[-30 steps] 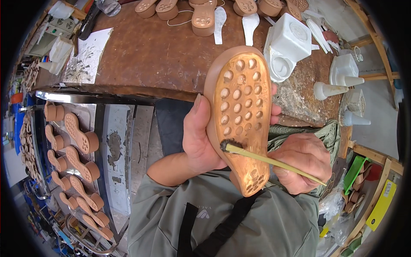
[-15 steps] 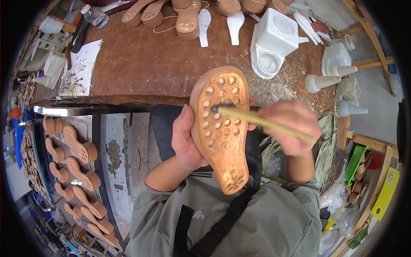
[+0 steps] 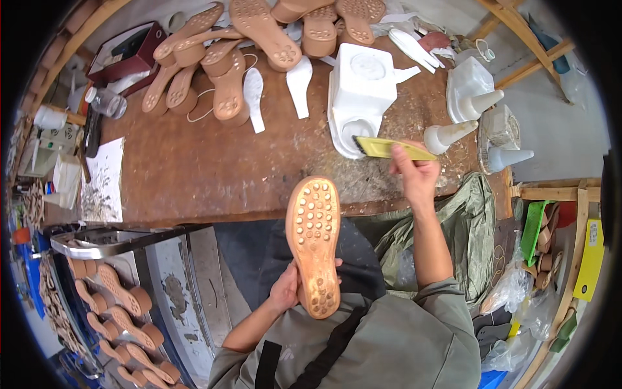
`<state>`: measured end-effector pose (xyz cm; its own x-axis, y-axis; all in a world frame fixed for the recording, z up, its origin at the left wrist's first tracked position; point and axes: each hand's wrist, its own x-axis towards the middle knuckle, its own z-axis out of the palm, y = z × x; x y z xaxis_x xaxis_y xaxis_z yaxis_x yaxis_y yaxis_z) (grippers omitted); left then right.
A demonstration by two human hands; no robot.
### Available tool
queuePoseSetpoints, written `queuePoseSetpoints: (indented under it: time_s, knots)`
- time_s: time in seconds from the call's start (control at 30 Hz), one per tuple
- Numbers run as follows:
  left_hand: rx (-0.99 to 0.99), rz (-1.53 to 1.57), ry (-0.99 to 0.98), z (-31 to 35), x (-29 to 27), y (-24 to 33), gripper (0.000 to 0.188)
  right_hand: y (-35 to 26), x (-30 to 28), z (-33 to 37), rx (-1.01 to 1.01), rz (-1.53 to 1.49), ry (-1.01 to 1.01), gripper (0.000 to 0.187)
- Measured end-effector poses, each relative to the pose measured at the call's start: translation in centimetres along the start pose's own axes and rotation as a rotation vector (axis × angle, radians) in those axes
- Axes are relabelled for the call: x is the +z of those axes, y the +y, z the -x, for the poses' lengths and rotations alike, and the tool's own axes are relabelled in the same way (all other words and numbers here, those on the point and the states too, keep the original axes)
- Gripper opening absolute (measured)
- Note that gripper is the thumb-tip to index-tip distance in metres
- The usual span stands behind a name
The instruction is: The person repeatedly picks up wooden slipper soles from a workbench and applies a clear liquid finish to the textured bottom surface using a brush. After coating each sole, the person places it on a wooden drying rack. The process is repeated for multiple soles throughout the video.
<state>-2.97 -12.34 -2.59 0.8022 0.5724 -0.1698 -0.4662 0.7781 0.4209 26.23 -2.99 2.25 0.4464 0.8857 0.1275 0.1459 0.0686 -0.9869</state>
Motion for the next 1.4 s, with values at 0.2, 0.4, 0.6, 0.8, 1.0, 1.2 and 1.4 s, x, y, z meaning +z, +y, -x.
queuePoseSetpoints:
  time_s: [0.2, 0.4, 0.6, 0.8, 1.0, 1.2, 1.4]
  knots:
    - [0.087, 0.008, 0.105, -3.0, 0.6, 2.8, 0.061, 1.1, 1.2, -1.1, -0.194, 0.313, -0.086, 0.013]
    - [0.148, -0.075, 0.285, -5.6, 1.6, 4.5, 0.060, 2.2, 1.6, -1.8, -0.112, 0.224, -0.117, 0.013]
    - [0.184, -0.119, 0.311, -6.5, 1.4, 5.7, 0.058, 1.2, 0.5, -2.5, 0.217, -0.088, -0.059, 0.015]
    - [0.164, -0.091, 0.210, -6.1, 1.8, 7.2, 0.062, -4.3, -2.0, 0.1, 0.234, 0.018, -0.220, 0.012]
    - [0.134, -0.078, 0.096, -5.8, 5.8, 7.6, 0.067, -9.1, 2.2, 3.6, -0.033, -0.175, -0.188, 0.011]
    - [0.119, -0.172, 0.006, -3.7, 7.8, 7.9, 0.071, -10.3, 4.9, 4.3, -0.199, -0.154, -0.262, 0.010]
    - [0.188, -0.263, -0.024, -2.0, 8.7, 8.1, 0.073, -11.7, 5.1, 5.4, -0.448, -0.014, -0.275, 0.010]
